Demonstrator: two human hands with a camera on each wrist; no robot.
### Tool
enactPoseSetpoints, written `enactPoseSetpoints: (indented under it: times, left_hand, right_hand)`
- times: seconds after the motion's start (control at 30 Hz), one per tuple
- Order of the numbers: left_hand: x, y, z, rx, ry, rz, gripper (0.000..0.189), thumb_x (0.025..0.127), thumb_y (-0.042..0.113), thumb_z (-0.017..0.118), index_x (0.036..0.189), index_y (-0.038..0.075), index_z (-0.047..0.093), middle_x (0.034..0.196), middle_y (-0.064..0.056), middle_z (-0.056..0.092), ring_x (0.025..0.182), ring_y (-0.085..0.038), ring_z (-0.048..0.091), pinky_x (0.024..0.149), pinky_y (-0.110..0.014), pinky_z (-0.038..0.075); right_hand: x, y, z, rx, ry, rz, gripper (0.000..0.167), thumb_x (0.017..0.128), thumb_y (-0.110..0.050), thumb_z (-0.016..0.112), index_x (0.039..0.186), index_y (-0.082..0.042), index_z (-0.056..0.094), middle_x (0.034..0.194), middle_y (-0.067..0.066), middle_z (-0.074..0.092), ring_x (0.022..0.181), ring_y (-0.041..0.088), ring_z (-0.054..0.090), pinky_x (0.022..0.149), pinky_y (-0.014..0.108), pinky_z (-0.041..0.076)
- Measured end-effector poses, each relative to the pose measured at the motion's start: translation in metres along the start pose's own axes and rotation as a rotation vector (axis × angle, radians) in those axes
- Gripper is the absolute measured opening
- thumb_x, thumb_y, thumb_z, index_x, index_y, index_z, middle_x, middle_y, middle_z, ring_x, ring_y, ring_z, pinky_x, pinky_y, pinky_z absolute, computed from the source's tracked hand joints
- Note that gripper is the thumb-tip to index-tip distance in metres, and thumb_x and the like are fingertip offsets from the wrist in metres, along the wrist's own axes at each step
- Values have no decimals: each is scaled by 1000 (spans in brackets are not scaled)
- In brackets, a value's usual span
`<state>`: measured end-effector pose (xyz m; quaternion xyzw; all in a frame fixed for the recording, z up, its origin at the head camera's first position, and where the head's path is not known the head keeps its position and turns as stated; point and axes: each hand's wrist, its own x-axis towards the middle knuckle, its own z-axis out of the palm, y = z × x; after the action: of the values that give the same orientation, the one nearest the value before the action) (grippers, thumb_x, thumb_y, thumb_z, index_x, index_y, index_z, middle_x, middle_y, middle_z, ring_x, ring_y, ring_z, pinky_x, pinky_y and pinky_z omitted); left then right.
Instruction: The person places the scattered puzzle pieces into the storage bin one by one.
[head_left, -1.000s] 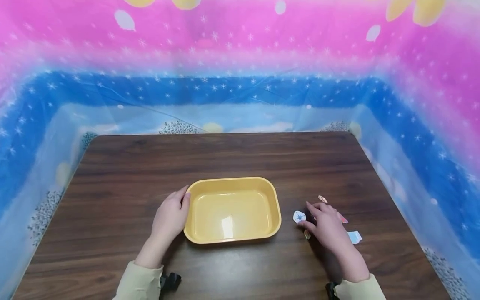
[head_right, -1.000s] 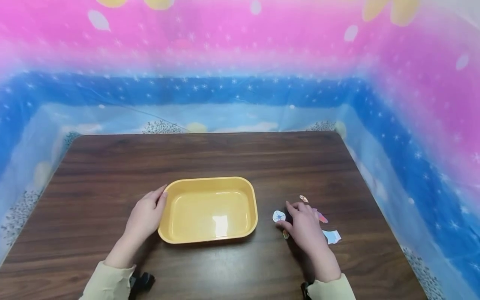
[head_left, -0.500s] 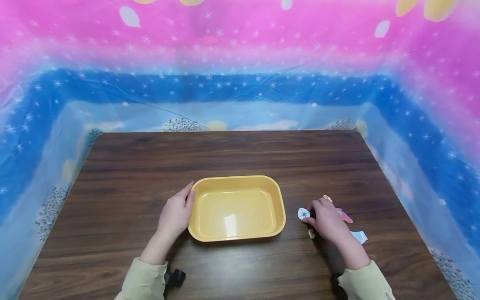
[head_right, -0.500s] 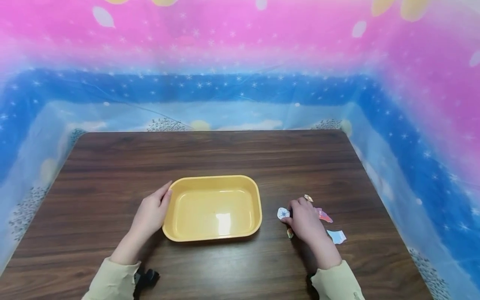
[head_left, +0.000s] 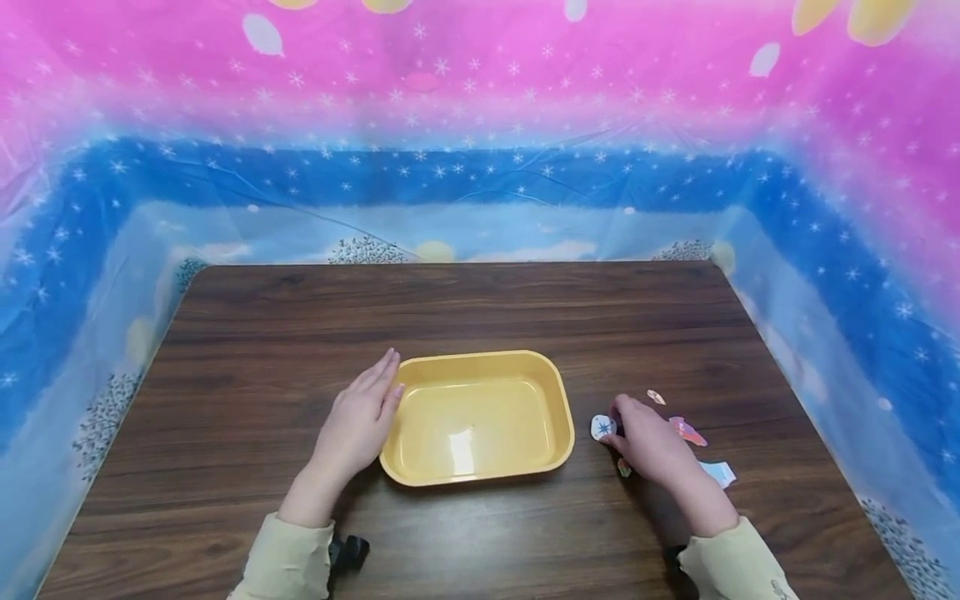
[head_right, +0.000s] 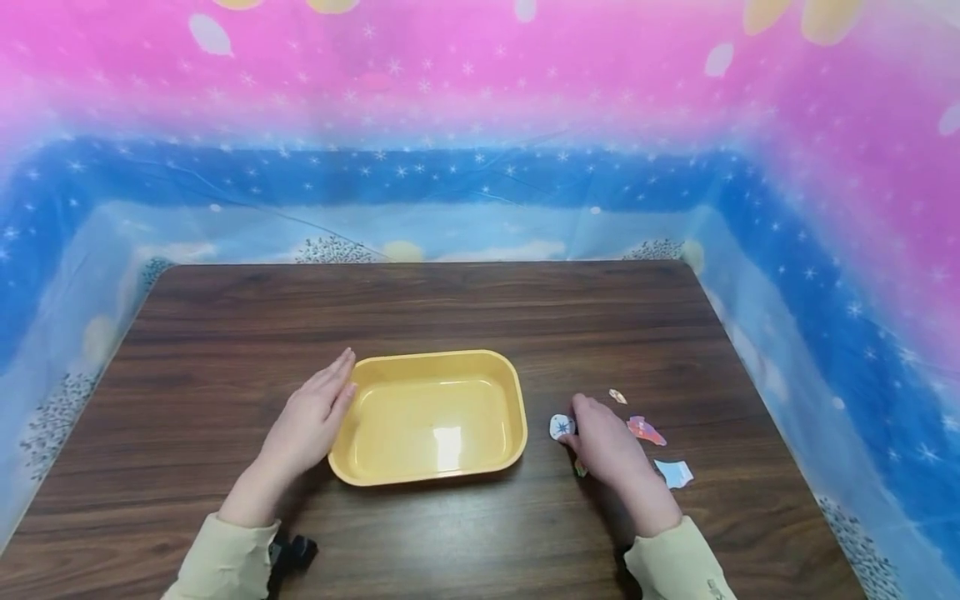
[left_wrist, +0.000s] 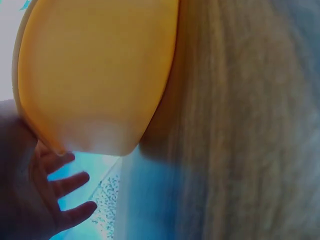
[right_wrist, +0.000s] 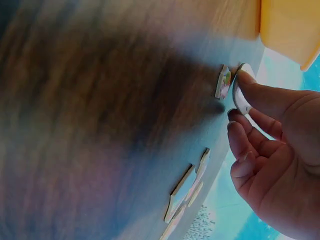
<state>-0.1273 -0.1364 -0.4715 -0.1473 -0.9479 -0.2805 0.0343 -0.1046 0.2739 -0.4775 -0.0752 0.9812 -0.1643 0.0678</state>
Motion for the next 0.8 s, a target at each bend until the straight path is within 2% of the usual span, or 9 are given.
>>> enactPoseSetpoints:
  times: [0.13, 0.27, 0.37, 0.43, 0.5, 0.6, 0.7, 0.8]
  left_hand:
    - [0, -5, -2, -26, -103, 11, 62, 111, 41, 40, 160, 4, 29, 167, -9, 25, 151, -34, 28, 117, -64, 23]
    - [1, -7, -4, -43, -149, 17, 66, 110, 46, 36, 161, 5, 24, 169, -8, 19, 152, -34, 25, 118, -65, 20]
    - [1, -8, -5, -44, -157, 27, 65, 111, 44, 34, 161, 5, 23, 169, -7, 17, 152, -35, 25, 118, -66, 20]
    - [2, -9, -5, -42, -155, 34, 63, 111, 42, 34, 162, 6, 23, 169, -6, 17, 152, -34, 25, 118, -65, 20]
    - [2, -10, -4, -37, -146, 49, 61, 112, 39, 34, 161, 5, 25, 169, -6, 18, 152, -35, 26, 118, -66, 21]
    - [3, -11, -3, -28, -134, 61, 59, 112, 38, 32, 161, 4, 26, 169, -6, 18, 152, -34, 27, 117, -66, 22]
    - [4, -11, -3, -30, -131, 64, 60, 112, 39, 31, 161, 4, 26, 169, -6, 19, 152, -34, 26, 117, -66, 22]
    - [5, -10, -1, -36, -135, 65, 60, 112, 40, 30, 161, 5, 25, 169, -6, 18, 152, -34, 26, 118, -66, 20]
  right_hand:
    - [-3, 0, -2, 81, 23, -22, 19, 92, -12, 76, 101, -8, 59, 78, -1, 56, 68, 14, 53, 61, 33, 46]
    - [-8, 1, -11, 175, 101, -9, 9, 96, -7, 69, 103, -7, 63, 82, 0, 63, 73, 14, 58, 66, 35, 50]
    - [-12, -2, -24, 219, 188, 35, 9, 97, -7, 68, 105, -5, 65, 86, 4, 66, 73, 16, 59, 64, 34, 50]
    - [-15, -7, -34, 260, 251, 73, 11, 98, -10, 68, 108, -4, 67, 86, 6, 67, 68, 17, 60, 58, 31, 50]
    - [-17, -14, -44, 321, 312, 106, 14, 98, -12, 69, 109, -3, 69, 84, 9, 67, 61, 18, 57, 52, 29, 48]
    - [-14, -31, -57, 384, 369, 134, 18, 97, -17, 72, 109, -3, 73, 85, 9, 70, 62, 17, 57, 52, 25, 47]
    - [-5, -55, -65, 412, 355, 144, 20, 95, -19, 74, 107, -3, 76, 90, 10, 73, 71, 18, 59, 59, 25, 48]
    - [10, -83, -65, 417, 280, 129, 18, 94, -18, 75, 104, -3, 77, 91, 9, 75, 76, 20, 62, 63, 29, 49]
